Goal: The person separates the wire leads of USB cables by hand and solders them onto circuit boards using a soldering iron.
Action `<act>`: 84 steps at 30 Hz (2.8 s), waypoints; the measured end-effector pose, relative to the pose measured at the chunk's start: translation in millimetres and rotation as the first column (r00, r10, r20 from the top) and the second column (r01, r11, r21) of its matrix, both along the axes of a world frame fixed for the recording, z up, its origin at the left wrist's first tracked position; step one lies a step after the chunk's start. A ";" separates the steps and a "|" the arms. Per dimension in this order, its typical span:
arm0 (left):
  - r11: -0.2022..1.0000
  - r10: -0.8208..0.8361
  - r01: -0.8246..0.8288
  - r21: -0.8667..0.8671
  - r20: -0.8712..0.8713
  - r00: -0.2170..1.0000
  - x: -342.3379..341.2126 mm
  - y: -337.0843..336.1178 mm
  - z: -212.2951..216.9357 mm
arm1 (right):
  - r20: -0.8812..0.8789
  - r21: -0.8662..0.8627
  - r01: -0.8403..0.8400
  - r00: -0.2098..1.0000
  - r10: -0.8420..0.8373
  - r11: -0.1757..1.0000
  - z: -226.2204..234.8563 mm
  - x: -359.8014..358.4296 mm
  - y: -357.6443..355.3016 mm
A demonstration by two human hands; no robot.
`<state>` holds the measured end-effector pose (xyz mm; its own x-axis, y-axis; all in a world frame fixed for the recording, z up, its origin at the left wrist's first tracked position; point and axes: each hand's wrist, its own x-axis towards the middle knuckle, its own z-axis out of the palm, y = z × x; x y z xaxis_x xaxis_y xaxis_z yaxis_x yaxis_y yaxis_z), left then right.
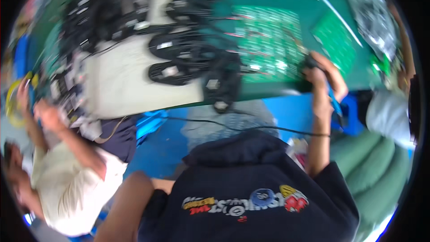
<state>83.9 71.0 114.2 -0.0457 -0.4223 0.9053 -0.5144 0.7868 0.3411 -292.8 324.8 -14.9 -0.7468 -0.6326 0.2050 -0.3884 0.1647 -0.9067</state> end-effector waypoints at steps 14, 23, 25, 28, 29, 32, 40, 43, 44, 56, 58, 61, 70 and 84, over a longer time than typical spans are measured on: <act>0.896 -0.170 -0.003 0.445 0.347 0.922 -71.5 -45.9 -111.0 | -0.066 -0.057 -0.017 0.998 0.013 0.998 -8.8 -3.9 0.6; 0.955 -0.101 -0.091 0.283 0.597 0.796 -94.1 -72.5 -91.3 | -0.073 -0.031 -0.011 0.997 0.009 0.999 -2.5 -1.7 -0.8; 0.951 -0.153 -0.041 0.308 0.579 0.801 -94.7 -73.7 -77.9 | -0.075 -0.009 -0.008 0.997 0.008 1.000 -2.0 -1.8 -2.0; 0.951 -0.131 -0.021 0.309 0.464 0.876 -93.2 -65.4 -59.1 | -0.064 -0.023 -0.018 0.998 0.016 1.000 -2.0 -2.2 -2.2; 0.943 -0.115 -0.029 0.330 0.407 0.906 -92.1 -61.5 -53.2 | -0.064 -0.025 -0.015 0.998 0.014 1.000 -2.2 -2.4 -2.2; 0.898 -0.142 0.070 0.434 0.135 0.981 -91.0 -49.6 -40.2 | -0.058 -0.030 -0.012 0.998 0.011 0.999 -1.5 -1.1 -1.6; 0.159 -0.193 0.897 0.413 -0.877 0.439 -93.3 19.4 -55.9 | -0.375 -0.088 -0.086 0.926 0.047 0.992 8.1 -1.4 -21.1; -0.049 -0.113 0.916 0.399 -0.913 0.392 -93.1 49.4 -77.0 | -0.366 0.051 -0.036 0.929 0.052 0.998 18.9 4.2 -17.5; -0.062 -0.125 0.917 0.393 -0.915 0.384 -92.7 56.9 -82.5 | -0.161 -0.059 -0.131 0.980 0.120 0.990 21.5 8.7 -16.0; -0.215 -0.101 0.901 0.377 -0.926 0.363 -100.8 99.1 -102.1 | 0.473 -0.558 -0.127 0.764 0.440 0.820 38.1 47.3 -39.4; -0.284 -0.159 0.816 0.504 -0.864 0.478 -102.3 101.4 -93.5 | 0.491 -0.548 -0.119 0.756 0.433 0.828 42.2 45.1 -35.5; -0.346 -0.395 0.630 0.695 -0.717 0.574 -112.1 102.5 -78.6 | 0.512 -0.539 -0.105 0.746 0.425 0.836 45.7 43.0 -30.5; 0.020 -0.704 0.429 0.903 -0.292 0.648 -175.5 134.2 -75.7 | 0.221 -0.305 -0.274 0.911 0.347 0.912 49.8 51.1 -21.8; -0.195 -0.429 0.645 0.739 -0.656 0.621 -188.0 145.4 -84.5 | 0.170 -0.403 -0.217 0.937 0.306 0.889 33.4 51.3 -24.9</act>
<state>-104.1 216.4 29.7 -0.7036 -0.6965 -0.1412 0.0364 -0.2337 0.9716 -241.4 299.9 18.6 -0.6183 -0.7211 0.3125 -0.1508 -0.2814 -0.9477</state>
